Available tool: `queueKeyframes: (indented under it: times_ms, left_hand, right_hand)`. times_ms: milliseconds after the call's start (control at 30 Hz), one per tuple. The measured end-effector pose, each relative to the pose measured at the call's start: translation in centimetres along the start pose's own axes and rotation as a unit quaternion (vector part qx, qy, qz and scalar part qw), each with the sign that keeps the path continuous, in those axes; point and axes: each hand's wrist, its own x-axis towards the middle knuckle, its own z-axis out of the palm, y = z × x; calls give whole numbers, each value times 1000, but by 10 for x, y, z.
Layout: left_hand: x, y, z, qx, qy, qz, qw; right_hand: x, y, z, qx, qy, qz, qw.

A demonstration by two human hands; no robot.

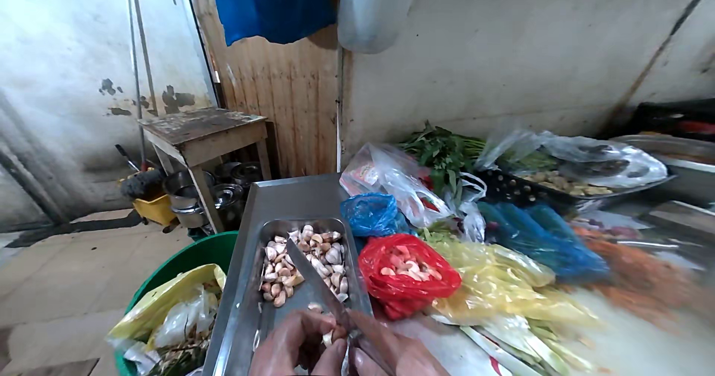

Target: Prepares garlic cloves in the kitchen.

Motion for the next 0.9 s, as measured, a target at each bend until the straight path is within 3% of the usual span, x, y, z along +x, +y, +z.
queueKeyframes:
  times_ms: [300, 400, 500, 733, 900]
  left_hand:
    - [-5, -4, 10, -44, 23, 5, 999]
    - [-3, -12, 9, 65, 22, 103, 992]
    - [4, -27, 6, 190, 36, 243, 950]
    - [9, -25, 9, 203, 41, 277, 938]
    - [12, -30, 12, 287, 42, 330, 898]
  right_hand:
    - [1, 5, 7, -24, 57, -44, 997]
    - [1, 2, 3, -16, 40, -12, 999]
    - [3, -2, 0, -8, 13, 22, 1000]
    - [3, -1, -4, -18, 17, 12, 1000]
    - [7, 2, -12, -4, -29, 69, 997]
